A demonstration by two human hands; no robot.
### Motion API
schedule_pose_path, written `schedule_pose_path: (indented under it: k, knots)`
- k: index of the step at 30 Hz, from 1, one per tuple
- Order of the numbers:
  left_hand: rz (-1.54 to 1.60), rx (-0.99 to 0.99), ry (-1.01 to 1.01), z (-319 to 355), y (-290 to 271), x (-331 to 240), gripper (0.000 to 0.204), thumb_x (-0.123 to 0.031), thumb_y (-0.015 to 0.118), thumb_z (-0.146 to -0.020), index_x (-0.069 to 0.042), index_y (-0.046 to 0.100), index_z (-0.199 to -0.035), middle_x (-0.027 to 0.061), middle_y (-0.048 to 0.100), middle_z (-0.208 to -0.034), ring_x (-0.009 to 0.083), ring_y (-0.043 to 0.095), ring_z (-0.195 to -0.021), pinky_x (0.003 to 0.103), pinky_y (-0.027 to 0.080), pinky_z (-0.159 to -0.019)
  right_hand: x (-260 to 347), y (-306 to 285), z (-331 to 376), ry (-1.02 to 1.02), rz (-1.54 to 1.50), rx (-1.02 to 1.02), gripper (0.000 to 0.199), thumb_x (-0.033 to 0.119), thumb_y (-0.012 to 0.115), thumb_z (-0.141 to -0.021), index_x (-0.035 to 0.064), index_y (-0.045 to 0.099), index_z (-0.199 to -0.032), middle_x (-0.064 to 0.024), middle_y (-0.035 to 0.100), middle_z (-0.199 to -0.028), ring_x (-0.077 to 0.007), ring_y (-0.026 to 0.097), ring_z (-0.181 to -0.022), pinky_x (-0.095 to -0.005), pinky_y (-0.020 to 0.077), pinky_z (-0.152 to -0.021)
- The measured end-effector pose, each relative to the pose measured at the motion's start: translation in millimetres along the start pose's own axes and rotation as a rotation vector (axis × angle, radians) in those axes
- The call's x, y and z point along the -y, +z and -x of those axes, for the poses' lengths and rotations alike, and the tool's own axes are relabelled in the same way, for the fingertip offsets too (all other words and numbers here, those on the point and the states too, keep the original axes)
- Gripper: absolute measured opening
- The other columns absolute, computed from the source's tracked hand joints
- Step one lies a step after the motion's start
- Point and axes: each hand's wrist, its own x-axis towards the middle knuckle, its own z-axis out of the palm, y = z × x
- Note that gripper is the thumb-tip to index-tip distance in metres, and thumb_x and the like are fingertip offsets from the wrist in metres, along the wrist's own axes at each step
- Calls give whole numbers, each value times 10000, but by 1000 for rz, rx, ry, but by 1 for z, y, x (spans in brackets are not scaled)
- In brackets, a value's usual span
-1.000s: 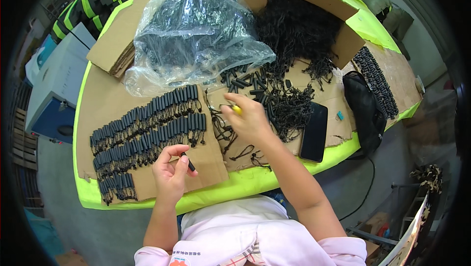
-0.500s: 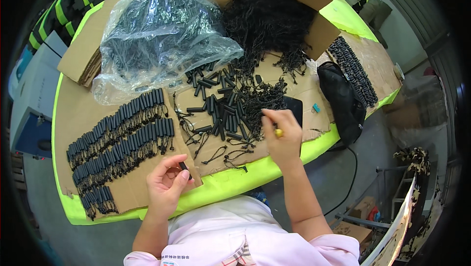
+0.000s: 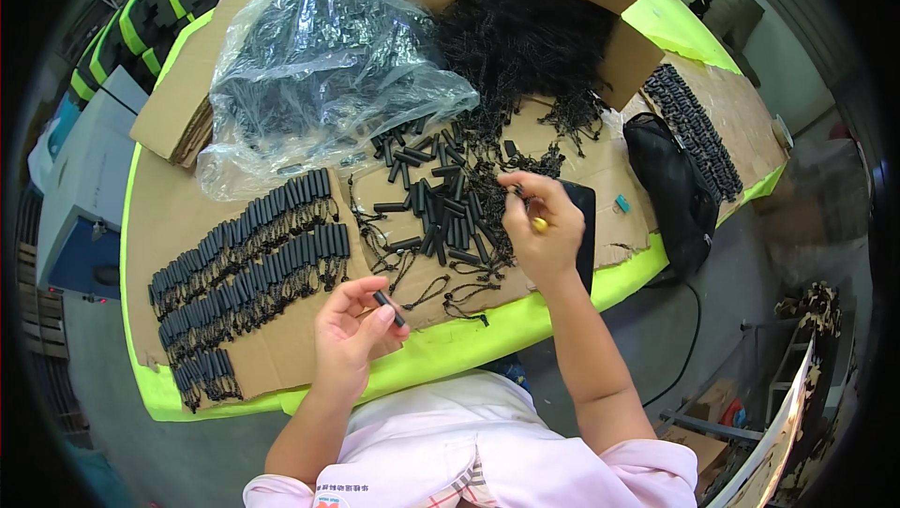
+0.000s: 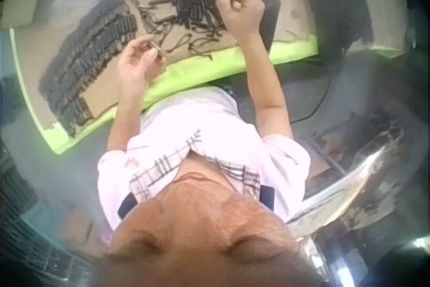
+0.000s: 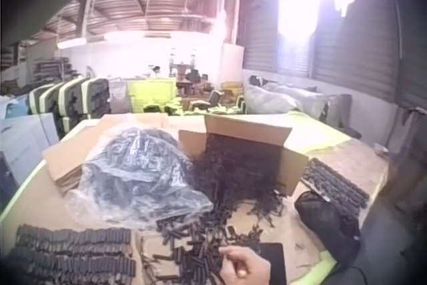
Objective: Assembling small plastic components by sliding sleeves onto wires at a workbench.
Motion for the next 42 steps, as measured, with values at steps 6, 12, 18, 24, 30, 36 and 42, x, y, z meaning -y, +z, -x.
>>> schedule_pose_path:
  k: [6,12,18,24,30,36,42]
  knots:
    - [241,41,-66,-14,30,11,272,-23,603,-806,-5,502,-1058,83,602,-862,174,624,-761,319,550,-714,60,-17,63,611,-722,225,137,-57,611,-741,-3,569,-860,-77,614,-728,-66,514,-540,-203,398,-460]
    - [321,45,-62,-11,37,19,241,-23,590,-818,-9,488,-1036,98,607,-881,177,627,-787,325,554,-722,61,-17,67,-93,-163,51,190,-47,677,-662,6,576,-814,-79,586,-645,-166,524,-477,-261,391,-433]
    - [294,-15,-17,-3,39,23,244,-31,600,-816,-13,488,-1032,100,606,-887,171,623,-796,315,547,-733,62,-16,71,-256,31,75,211,-23,702,-609,26,589,-780,-45,581,-639,-151,521,-483,-250,356,-422]
    - [307,-45,7,1,37,23,250,-32,611,-811,-11,499,-1033,93,607,-892,158,615,-793,298,539,-727,65,-18,74,-307,76,130,217,-22,693,-612,36,590,-794,-31,581,-653,-143,517,-488,-253,335,-413]
    - [144,-1,67,2,33,27,327,-41,628,-805,8,531,-1113,76,608,-894,130,601,-798,249,508,-733,61,-20,71,-179,-116,317,187,-40,663,-657,30,569,-803,-44,564,-636,-132,499,-474,-244,338,-416]
    - [-144,20,332,8,37,34,321,-51,626,-814,12,542,-1117,55,597,-878,110,588,-822,225,485,-733,72,-18,80,498,-576,399,116,-5,642,-745,8,553,-819,-48,555,-643,-64,453,-481,-190,327,-439]
    - [150,65,53,-5,33,31,349,-56,620,-813,-3,513,-1140,58,597,-835,118,592,-753,221,493,-673,74,-23,73,242,-229,357,317,61,650,-736,26,564,-1039,-77,578,-795,-196,576,-634,-273,461,-516]
